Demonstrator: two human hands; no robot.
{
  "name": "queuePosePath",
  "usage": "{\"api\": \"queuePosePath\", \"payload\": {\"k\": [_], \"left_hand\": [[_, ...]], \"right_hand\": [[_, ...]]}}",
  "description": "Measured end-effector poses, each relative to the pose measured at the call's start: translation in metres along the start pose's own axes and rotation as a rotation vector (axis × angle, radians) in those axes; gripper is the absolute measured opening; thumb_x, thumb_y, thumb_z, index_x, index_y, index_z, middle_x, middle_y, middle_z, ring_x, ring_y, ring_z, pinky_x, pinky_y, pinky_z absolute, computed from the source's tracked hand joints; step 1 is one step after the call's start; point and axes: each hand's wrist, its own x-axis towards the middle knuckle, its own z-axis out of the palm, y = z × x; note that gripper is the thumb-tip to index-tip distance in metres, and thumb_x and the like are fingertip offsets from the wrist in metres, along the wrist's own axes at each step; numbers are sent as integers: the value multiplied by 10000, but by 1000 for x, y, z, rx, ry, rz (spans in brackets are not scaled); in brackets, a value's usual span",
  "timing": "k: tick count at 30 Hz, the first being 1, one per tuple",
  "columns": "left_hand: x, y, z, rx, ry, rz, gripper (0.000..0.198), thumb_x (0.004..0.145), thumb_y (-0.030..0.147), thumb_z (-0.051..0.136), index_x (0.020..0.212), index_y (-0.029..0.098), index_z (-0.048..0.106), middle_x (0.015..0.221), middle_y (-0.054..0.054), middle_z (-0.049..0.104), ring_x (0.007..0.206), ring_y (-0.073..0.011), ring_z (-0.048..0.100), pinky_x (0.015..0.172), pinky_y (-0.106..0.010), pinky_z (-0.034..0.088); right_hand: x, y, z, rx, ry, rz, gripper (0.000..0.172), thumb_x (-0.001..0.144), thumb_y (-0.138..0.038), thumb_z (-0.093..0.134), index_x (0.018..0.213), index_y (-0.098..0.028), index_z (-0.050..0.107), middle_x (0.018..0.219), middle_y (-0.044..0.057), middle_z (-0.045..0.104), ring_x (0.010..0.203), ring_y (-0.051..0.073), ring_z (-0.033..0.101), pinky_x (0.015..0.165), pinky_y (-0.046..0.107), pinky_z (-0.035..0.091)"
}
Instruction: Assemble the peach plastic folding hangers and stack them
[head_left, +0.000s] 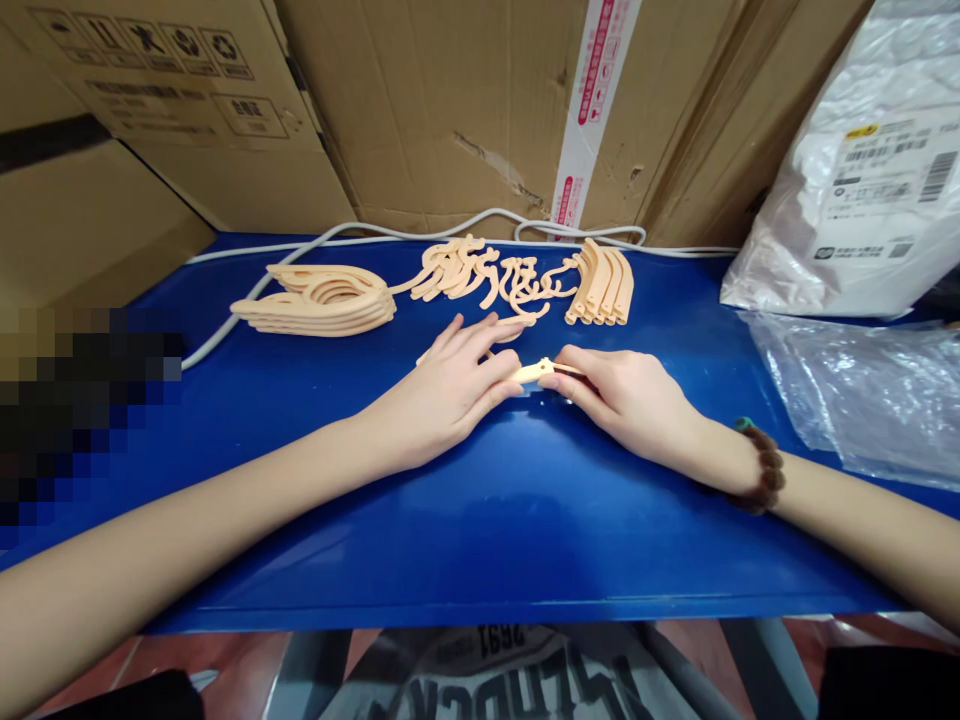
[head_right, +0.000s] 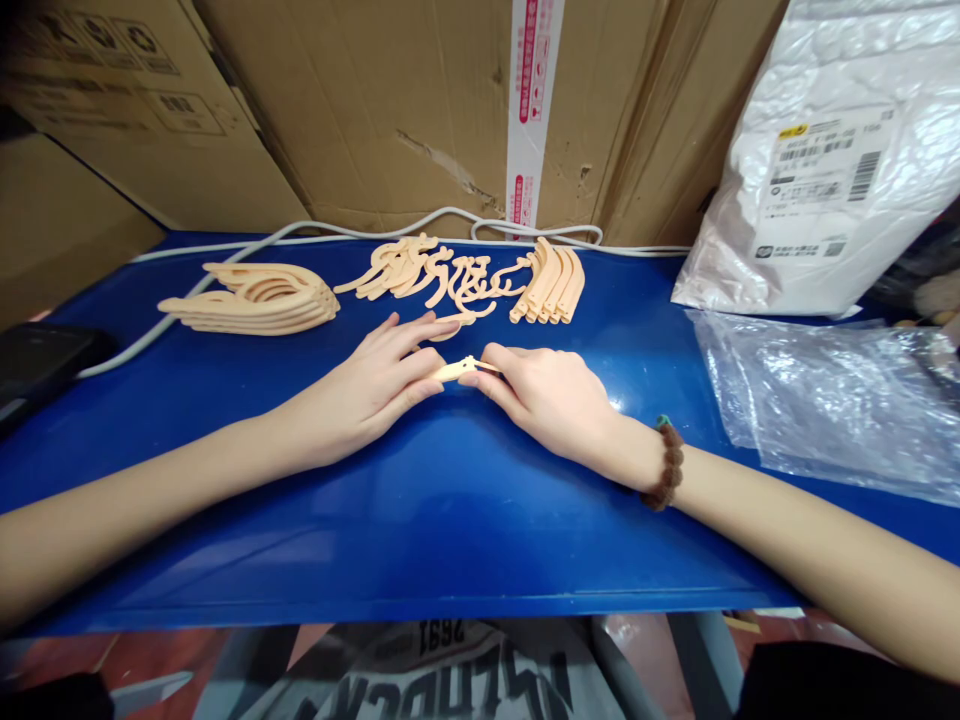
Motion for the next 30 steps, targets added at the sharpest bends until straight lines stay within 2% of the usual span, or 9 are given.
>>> {"api": "queuePosePath", "payload": {"k": [5,8,11,14,21,30], "left_hand": [[-1,2,-1,2,-25,0,364,1035,410,275,1091,204,570,1552,-84,346,1466,-287,237,1196,-583,139],[-1,2,-3,2,-26,4,360,1037,397,268,1087,206,569,1550,-82,347,1455,-279,262,1192,-587,144],[0,1,-3,7,-26,6,357,1038,392,265,1080,203,565,1547,-87,348,1447,-276,278,1190,-581,154],[0,0,-3,8,-21,7,350,1036,397,275,1071,204,564,1541,-94,355,1444,-273,281,1189,-578,165],[1,-1,1,-26,22,3,324,1030,404,305,1070,210,561,1531,-95,371,1430,-256,312,1185,-578,189],[0,1,-2,-21,-9,8,342,1034,410,288,1094,207,556,1538,-98,361,1458,-266,260,1193,-571,168]], "right_hand": [[-3,-1,0,-162,37,-55,462,1024,-503,251,939,-199,588,857,23,681,656,141,602,531,262,236],[-5,-2,-1,-305,62,-89,496,1031,-489,209,935,-199,600,838,23,669,604,137,574,501,278,182],[-5,-3,-1,-353,80,-92,522,1031,-490,181,921,-203,602,816,24,657,594,142,562,497,283,168],[-3,-3,-2,-254,55,-46,511,1026,-508,197,918,-201,592,821,24,653,619,142,566,510,277,193],[1,-4,-4,206,-19,65,432,1008,-542,287,873,-209,526,763,-10,629,642,128,552,590,240,311],[-2,-1,-2,-25,32,-6,446,1010,-538,279,945,-204,566,809,17,678,671,154,609,567,251,286]]}}
